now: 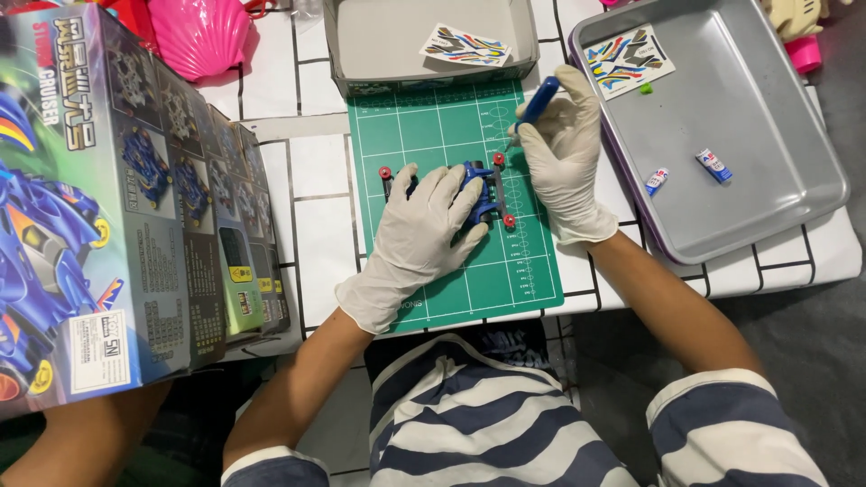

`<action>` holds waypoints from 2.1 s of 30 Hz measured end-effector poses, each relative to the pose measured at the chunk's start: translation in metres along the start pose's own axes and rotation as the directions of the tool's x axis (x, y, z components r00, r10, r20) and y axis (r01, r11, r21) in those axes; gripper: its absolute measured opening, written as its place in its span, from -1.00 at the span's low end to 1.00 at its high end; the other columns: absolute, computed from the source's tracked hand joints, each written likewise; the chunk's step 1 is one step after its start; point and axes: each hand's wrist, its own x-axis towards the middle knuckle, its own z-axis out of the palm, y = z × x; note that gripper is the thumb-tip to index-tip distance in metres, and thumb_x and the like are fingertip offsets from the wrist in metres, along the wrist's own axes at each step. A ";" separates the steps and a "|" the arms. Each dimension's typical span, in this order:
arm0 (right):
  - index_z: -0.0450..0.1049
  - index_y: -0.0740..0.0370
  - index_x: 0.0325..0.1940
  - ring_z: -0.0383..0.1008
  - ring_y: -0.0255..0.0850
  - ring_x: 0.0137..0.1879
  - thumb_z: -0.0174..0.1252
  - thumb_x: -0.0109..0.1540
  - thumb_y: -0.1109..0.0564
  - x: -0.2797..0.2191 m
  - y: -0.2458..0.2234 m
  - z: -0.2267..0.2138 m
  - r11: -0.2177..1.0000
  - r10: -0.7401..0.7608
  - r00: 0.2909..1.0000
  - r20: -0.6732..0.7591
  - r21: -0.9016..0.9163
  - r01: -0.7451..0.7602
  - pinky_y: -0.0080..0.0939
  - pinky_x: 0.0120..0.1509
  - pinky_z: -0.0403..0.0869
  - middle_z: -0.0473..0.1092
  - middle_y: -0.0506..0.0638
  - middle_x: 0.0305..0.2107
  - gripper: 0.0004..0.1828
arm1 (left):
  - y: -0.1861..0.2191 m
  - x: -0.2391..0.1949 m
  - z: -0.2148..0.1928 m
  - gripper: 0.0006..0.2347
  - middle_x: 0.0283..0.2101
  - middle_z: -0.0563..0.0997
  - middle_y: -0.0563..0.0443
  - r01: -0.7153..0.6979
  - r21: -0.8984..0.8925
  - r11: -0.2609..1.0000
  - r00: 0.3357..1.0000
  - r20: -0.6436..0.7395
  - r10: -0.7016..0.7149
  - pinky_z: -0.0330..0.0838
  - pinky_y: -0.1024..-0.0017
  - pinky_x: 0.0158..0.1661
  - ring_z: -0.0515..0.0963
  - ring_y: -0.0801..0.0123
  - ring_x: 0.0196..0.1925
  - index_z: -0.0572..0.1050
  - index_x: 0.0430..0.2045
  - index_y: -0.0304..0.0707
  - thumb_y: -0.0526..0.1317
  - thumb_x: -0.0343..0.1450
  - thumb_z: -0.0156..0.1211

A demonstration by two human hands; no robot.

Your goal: The person assembles a blue toy car on a green cutting mat. They attach red wheels to the car's axles and then use a blue screwdriver to tighten the screws on the wheels.

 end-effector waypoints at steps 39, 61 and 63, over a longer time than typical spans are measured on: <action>0.14 0.25 0.24 0.65 0.00 -0.14 0.32 0.15 0.52 -0.061 -0.007 -0.027 0.983 0.011 0.998 0.060 -0.185 0.001 -0.14 -0.11 0.64 0.52 0.27 -0.21 -0.30 | -0.006 -0.018 0.039 -0.49 0.12 0.52 -0.23 0.012 -0.023 1.000 0.999 -0.034 -0.013 0.27 -0.13 0.20 0.58 0.00 0.13 0.44 0.14 -0.16 0.00 0.34 0.40; 0.18 0.33 0.35 0.56 -0.11 -0.16 0.31 0.28 0.37 -0.066 -0.010 -0.032 0.959 -0.116 0.993 -0.005 -0.260 0.110 -0.16 -0.06 0.60 0.47 0.22 -0.23 -0.37 | 0.004 -0.012 0.029 -0.42 0.12 0.48 -0.33 0.037 -0.003 0.999 0.999 -0.018 -0.037 0.25 -0.16 0.21 0.58 -0.09 0.16 0.40 0.13 -0.18 -0.03 0.27 0.51; 0.10 0.22 0.38 0.48 -0.26 -0.12 0.18 0.38 0.39 -0.058 -0.017 -0.030 0.984 -0.016 0.993 -0.118 -0.177 -0.006 -0.28 -0.04 0.57 0.40 0.04 -0.20 -0.43 | 0.006 -0.014 0.036 -0.39 0.04 0.49 -0.31 0.052 0.047 0.998 0.999 0.002 -0.052 0.21 -0.20 0.23 0.58 -0.10 0.12 0.40 0.14 -0.19 -0.04 0.23 0.53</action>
